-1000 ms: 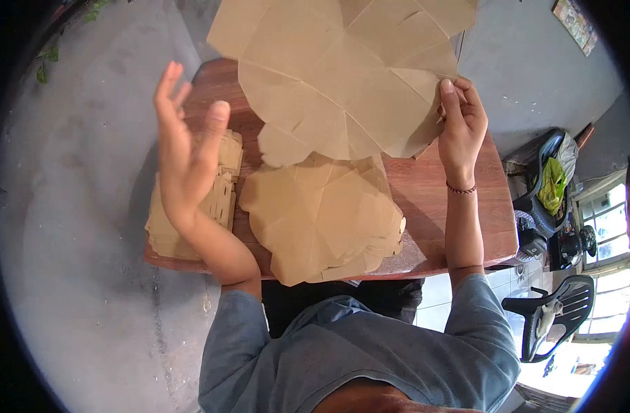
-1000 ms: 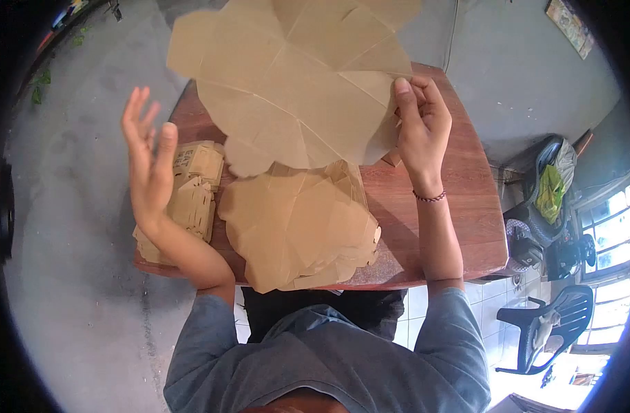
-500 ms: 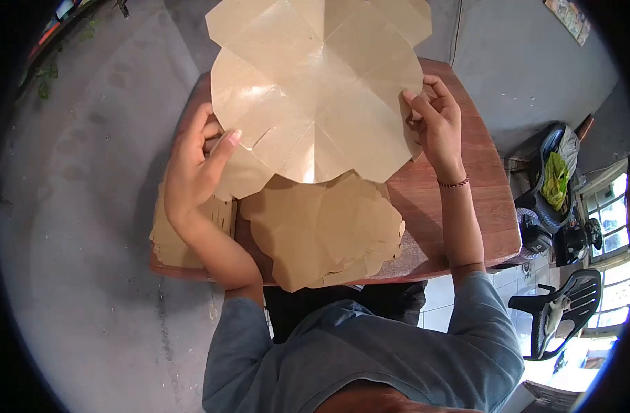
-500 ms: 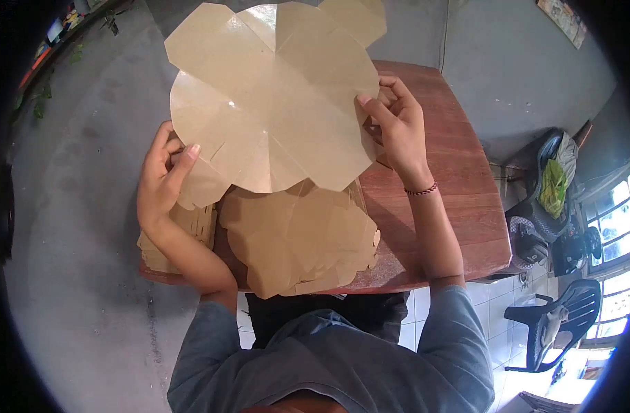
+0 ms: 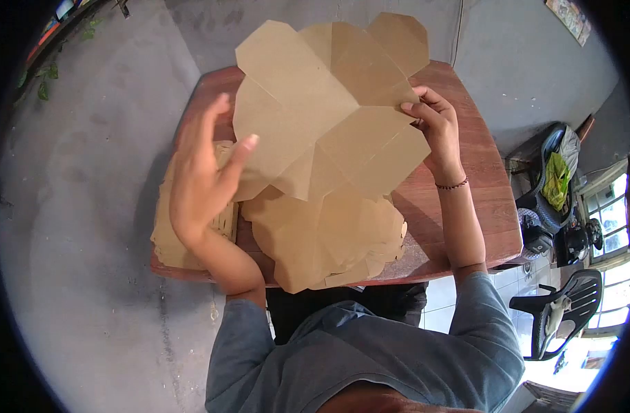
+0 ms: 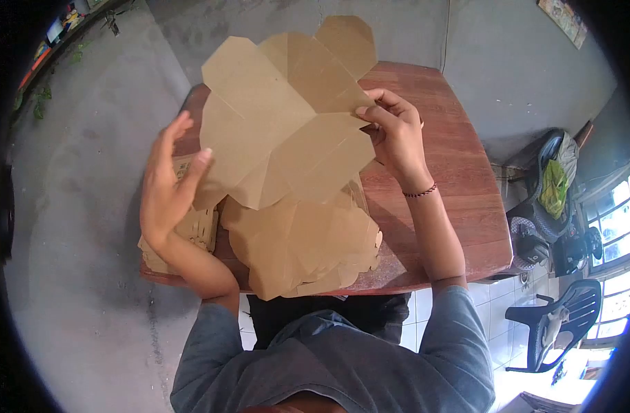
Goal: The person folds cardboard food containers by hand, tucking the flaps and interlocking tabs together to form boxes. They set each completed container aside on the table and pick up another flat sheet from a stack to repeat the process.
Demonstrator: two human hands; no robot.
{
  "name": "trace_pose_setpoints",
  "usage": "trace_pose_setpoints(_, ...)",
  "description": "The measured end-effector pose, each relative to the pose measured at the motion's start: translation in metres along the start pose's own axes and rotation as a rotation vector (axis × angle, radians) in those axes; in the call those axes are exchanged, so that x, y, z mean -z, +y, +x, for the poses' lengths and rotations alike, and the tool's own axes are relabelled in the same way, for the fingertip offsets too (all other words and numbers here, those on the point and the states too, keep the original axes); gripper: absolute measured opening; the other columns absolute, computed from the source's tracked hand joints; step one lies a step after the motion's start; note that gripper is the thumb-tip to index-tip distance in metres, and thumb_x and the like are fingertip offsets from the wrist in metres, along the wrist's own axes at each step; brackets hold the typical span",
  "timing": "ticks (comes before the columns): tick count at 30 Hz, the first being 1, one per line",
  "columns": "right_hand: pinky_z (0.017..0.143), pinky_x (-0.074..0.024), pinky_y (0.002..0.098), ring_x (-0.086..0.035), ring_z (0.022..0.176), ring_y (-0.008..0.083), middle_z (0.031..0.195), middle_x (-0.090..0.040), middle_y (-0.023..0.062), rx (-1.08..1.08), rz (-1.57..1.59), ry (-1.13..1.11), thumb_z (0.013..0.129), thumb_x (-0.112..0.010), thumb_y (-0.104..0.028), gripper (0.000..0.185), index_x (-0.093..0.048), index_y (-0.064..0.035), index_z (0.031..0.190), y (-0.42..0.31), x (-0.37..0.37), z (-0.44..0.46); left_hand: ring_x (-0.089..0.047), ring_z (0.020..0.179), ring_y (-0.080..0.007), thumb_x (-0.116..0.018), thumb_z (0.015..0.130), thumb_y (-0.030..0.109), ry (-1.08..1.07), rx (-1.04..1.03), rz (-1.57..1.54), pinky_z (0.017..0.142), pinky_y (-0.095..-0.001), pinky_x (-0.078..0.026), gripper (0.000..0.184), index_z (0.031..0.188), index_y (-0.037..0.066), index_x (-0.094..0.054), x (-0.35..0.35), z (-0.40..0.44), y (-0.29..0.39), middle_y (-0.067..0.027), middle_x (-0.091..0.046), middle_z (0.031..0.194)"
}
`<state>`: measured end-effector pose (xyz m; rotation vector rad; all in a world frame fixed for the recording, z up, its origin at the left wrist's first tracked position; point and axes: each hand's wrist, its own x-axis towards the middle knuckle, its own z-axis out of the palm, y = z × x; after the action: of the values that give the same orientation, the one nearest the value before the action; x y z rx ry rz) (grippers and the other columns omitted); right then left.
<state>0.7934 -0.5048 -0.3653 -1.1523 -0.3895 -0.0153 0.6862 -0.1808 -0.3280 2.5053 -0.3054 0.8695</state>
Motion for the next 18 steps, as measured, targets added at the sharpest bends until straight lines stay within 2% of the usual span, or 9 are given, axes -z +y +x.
trace_pose_setpoints(1,0.063,-0.0557,0.0231,-0.065,0.074,0.0100,0.090,-0.068,0.0079,-0.030,-0.019,-0.032,0.090,-0.058,0.004,0.014,-0.064,0.0039,0.103,0.000,-0.001,0.000,-0.058,0.120,-0.0297,-0.069,0.092,0.030,0.000,0.002,0.001,0.104,-0.0418,-0.044,0.060,0.141,0.004,-0.047,-0.001,0.001,0.003,-0.0164,-0.061,0.130)
trace_pose_setpoints(3,0.064,-0.0572,0.0235,-0.065,0.073,0.0095,0.088,-0.068,0.0074,-0.030,-0.029,-0.028,0.092,-0.060,0.000,0.012,-0.065,0.0043,0.102,0.000,-0.008,-0.004,-0.061,0.116,-0.0361,-0.069,0.091,0.041,-0.167,-0.221,-0.153,0.096,-0.0426,-0.049,0.064,0.138,0.000,-0.050,-0.005,0.004,0.010,-0.0197,-0.062,0.124)
trace_pose_setpoints(5,0.064,-0.0587,0.0240,-0.065,0.072,0.0089,0.086,-0.067,0.0068,-0.027,-0.041,-0.026,0.094,-0.062,-0.004,0.012,-0.066,0.0047,0.102,-0.005,-0.019,-0.011,-0.062,0.114,-0.0361,-0.069,0.091,0.043,-0.223,-0.225,-0.213,0.095,-0.0426,-0.050,0.067,0.139,0.000,-0.049,-0.013,0.003,0.017,-0.0206,-0.062,0.124)
trace_pose_setpoints(7,0.067,-0.0607,0.0260,-0.065,0.073,0.0090,0.083,-0.067,0.0064,0.024,-0.274,0.005,0.095,-0.067,-0.013,0.018,-0.068,0.0049,0.100,-0.008,-0.026,-0.017,-0.063,0.112,-0.0362,-0.068,0.091,0.045,-0.278,-0.230,-0.274,0.094,-0.0425,-0.051,0.069,0.140,0.000,-0.047,-0.019,0.003,0.021,-0.0216,-0.062,0.123)
trace_pose_setpoints(9,0.070,-0.0625,0.0289,-0.069,0.081,0.0138,0.088,-0.071,0.0106,0.033,-0.360,-0.013,0.095,-0.069,-0.018,0.024,-0.071,0.0056,0.100,-0.003,-0.020,-0.018,-0.065,0.109,-0.0335,-0.066,0.093,0.047,-0.373,-0.061,-0.490,0.092,-0.0409,-0.052,0.076,0.146,0.000,-0.038,-0.022,0.005,0.024,-0.0220,-0.061,0.126)
trace_pose_setpoints(10,0.072,-0.0625,0.0291,-0.070,0.086,0.0162,0.093,-0.072,0.0125,0.159,-0.388,-0.084,0.094,-0.070,-0.017,0.023,-0.071,0.0056,0.100,-0.004,-0.025,-0.022,-0.065,0.109,-0.0335,-0.066,0.093,0.047,-0.370,-0.060,-0.489,0.092,-0.0409,-0.052,0.076,0.146,0.000,-0.038,-0.025,0.005,0.024,-0.0220,-0.061,0.126)
trace_pose_setpoints(12,0.079,-0.0621,0.0306,-0.070,0.100,0.0216,0.104,-0.073,0.0164,0.313,-0.387,-0.208,0.089,-0.075,-0.015,0.023,-0.073,0.0045,0.101,-0.002,-0.026,-0.025,-0.059,0.116,-0.0273,-0.057,0.095,0.058,-0.361,0.040,-0.770,0.097,-0.0384,-0.048,0.086,0.152,0.000,-0.027,-0.035,0.005,0.022,-0.0190,-0.053,0.135)
trace_pose_setpoints(16,0.089,-0.0580,0.0360,-0.070,0.103,0.0239,0.109,-0.072,0.0168,0.427,-0.495,-0.362,0.080,-0.082,-0.013,0.030,-0.073,0.0041,0.104,-0.006,-0.029,-0.033,-0.061,0.114,-0.0270,-0.046,0.098,0.062,-0.334,-0.029,-0.914,0.094,-0.0363,-0.051,0.086,0.153,0.001,-0.020,-0.044,0.008,0.016,-0.0177,-0.054,0.136)
trace_pose_setpoints(18,0.089,-0.0575,0.0364,-0.070,0.103,0.0252,0.109,-0.072,0.0168,0.524,-0.613,-0.442,0.079,-0.082,-0.010,0.030,-0.073,0.0046,0.105,-0.013,-0.033,-0.035,-0.058,0.116,-0.0251,-0.035,0.095,0.074,-0.222,0.002,-0.955,0.096,-0.0345,-0.049,0.096,0.153,0.000,-0.018,-0.047,0.009,0.017,-0.0161,-0.050,0.142)
